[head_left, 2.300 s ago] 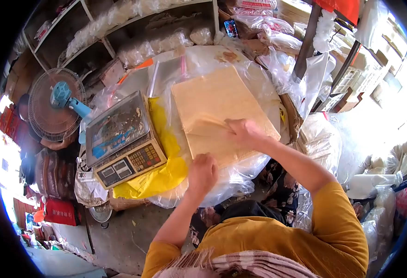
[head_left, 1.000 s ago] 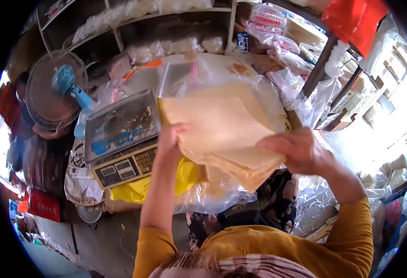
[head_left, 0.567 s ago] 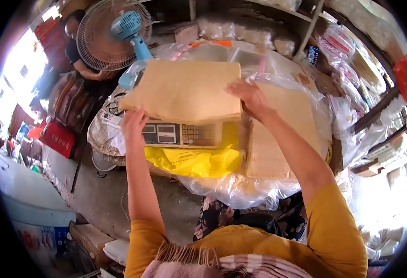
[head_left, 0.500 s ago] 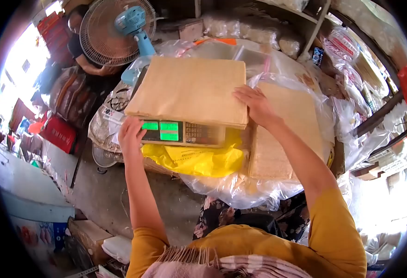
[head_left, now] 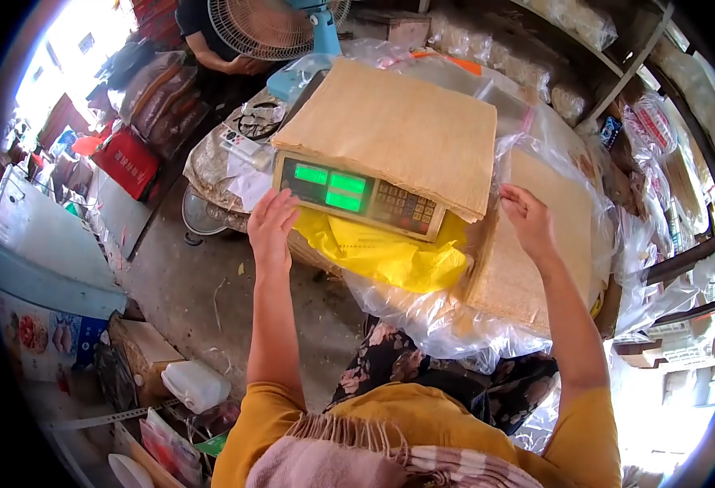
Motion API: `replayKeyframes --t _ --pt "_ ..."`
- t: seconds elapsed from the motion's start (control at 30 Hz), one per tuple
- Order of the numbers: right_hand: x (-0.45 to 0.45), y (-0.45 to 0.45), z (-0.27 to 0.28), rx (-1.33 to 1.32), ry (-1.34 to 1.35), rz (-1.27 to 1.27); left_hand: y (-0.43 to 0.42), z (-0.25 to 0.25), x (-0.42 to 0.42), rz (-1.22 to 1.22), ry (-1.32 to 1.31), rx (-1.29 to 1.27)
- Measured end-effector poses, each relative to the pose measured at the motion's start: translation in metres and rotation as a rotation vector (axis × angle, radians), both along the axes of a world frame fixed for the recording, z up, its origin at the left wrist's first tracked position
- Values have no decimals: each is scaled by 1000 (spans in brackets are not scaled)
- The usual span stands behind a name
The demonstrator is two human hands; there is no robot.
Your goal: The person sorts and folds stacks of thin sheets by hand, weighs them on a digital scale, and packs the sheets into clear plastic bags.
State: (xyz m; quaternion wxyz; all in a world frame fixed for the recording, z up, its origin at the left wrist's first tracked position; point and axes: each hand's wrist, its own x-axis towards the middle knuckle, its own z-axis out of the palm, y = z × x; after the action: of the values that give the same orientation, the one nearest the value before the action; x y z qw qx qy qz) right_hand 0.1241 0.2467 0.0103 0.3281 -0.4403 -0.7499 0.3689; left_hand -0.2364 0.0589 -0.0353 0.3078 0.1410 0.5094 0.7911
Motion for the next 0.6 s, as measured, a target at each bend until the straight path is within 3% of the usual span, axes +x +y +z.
replayKeyframes --t 0.17,0.27,0.33,0.43,0.6 --pt "-8 -4 -1 -229 140 -61 5 -3 3 -9 -35 13" --pt "-4 8 -21 -100 70 -72 10 -2 10 -1 -36 0" --pt "3 -9 9 54 -232 -95 14 -4 19 -57 -19 -14" --pt "34 -47 31 74 -413 75 18 -6 42 -157 167 -17" --pt "73 -99 0 297 -809 277 24 -1 112 -392 362 56"
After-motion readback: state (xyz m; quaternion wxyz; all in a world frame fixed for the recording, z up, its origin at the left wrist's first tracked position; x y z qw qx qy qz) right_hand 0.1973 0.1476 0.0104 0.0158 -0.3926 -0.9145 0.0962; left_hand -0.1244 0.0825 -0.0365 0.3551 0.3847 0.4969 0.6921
